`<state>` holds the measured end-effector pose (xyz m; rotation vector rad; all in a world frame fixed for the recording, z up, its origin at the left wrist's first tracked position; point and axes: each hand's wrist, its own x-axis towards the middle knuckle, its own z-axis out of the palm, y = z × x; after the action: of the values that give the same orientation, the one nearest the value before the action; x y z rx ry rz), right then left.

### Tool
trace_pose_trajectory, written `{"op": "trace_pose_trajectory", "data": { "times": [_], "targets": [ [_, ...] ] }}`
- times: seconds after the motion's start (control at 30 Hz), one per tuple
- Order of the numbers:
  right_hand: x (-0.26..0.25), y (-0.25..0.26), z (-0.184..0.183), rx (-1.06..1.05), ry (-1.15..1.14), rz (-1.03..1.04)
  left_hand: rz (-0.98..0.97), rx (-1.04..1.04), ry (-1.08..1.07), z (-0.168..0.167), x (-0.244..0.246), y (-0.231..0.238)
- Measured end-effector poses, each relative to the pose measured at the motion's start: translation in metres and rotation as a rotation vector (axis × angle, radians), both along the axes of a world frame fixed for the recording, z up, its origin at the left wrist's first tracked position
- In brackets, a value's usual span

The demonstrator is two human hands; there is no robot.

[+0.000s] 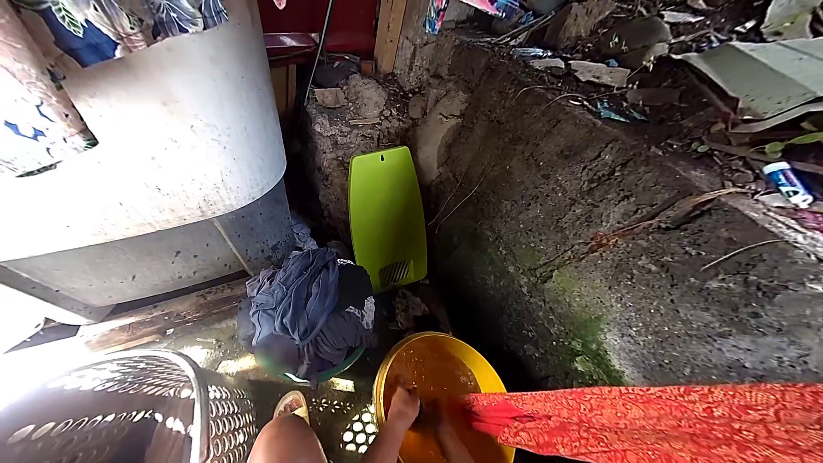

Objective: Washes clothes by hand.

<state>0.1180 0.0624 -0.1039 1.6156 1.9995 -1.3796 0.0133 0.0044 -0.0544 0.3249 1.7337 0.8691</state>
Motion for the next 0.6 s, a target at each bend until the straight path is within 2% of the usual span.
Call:
{"op": "trace_pose_trajectory", "data": {
  "times": [0.07, 0.13, 0.2, 0.23, 0.27, 0.3, 0.33, 0.37, 0.4, 0.43, 0.47, 0.5, 0.53, 0.57, 0.6],
  "targets": [
    [-0.013, 0.000, 0.059, -0.018, 0.187, -0.256, 0.051, 0.033, -0.088, -0.004, 0.003, 0.001],
    [-0.015, 0.001, 0.114, -0.011, 0.544, -0.540, 0.155, 0.038, -0.253, -0.002, 0.005, 0.002],
    [-0.010, 0.009, 0.133, -0.060, 0.820, -0.801, 0.280, 0.083, -0.339, 0.014, 0.010, 0.007],
    [-0.006, 0.008, 0.129, -0.074, 0.925, -0.871, 0.305, 0.148, -0.263, 0.027, 0.018, 0.010],
    [-0.002, 0.001, 0.123, -0.027, 1.001, -0.848, 0.276, 0.236, -0.132, 0.042, 0.027, 0.012],
    [0.006, -0.017, 0.126, 0.083, 1.034, -0.714, 0.207, 0.337, 0.045, 0.059, 0.038, 0.009],
    [0.015, -0.042, 0.154, 0.178, 0.931, -0.552, 0.132, 0.437, 0.227, 0.075, 0.050, 0.003],
    [0.023, -0.066, 0.222, 0.006, 0.648, -0.452, 0.086, 0.540, 0.391, 0.086, 0.063, -0.004],
    [0.024, -0.081, 0.259, -0.040, 0.510, -0.372, 0.093, 0.646, 0.566, 0.089, 0.074, -0.010],
    [0.017, -0.087, 0.274, -0.014, 0.436, -0.342, 0.131, 0.723, 0.739, 0.084, 0.079, -0.010],
    [0.001, -0.075, 0.275, -0.044, 0.352, -0.330, 0.158, 0.723, 0.834, 0.079, 0.075, -0.009],
    [-0.019, -0.049, 0.262, -0.166, 0.282, -0.357, 0.138, 0.625, 0.819, 0.078, 0.063, -0.009],
    [-0.020, -0.039, 0.202, -0.017, 0.544, -0.371, 0.091, 0.452, 0.738, 0.079, 0.044, -0.006],
    [-0.030, -0.029, 0.161, -0.017, 0.687, -0.476, 0.035, 0.255, 0.572, 0.081, 0.019, -0.003],
    [-0.040, -0.024, 0.143, -0.080, 0.709, -0.587, 0.042, 0.129, 0.445, 0.078, -0.001, 0.001]
  ]
}}
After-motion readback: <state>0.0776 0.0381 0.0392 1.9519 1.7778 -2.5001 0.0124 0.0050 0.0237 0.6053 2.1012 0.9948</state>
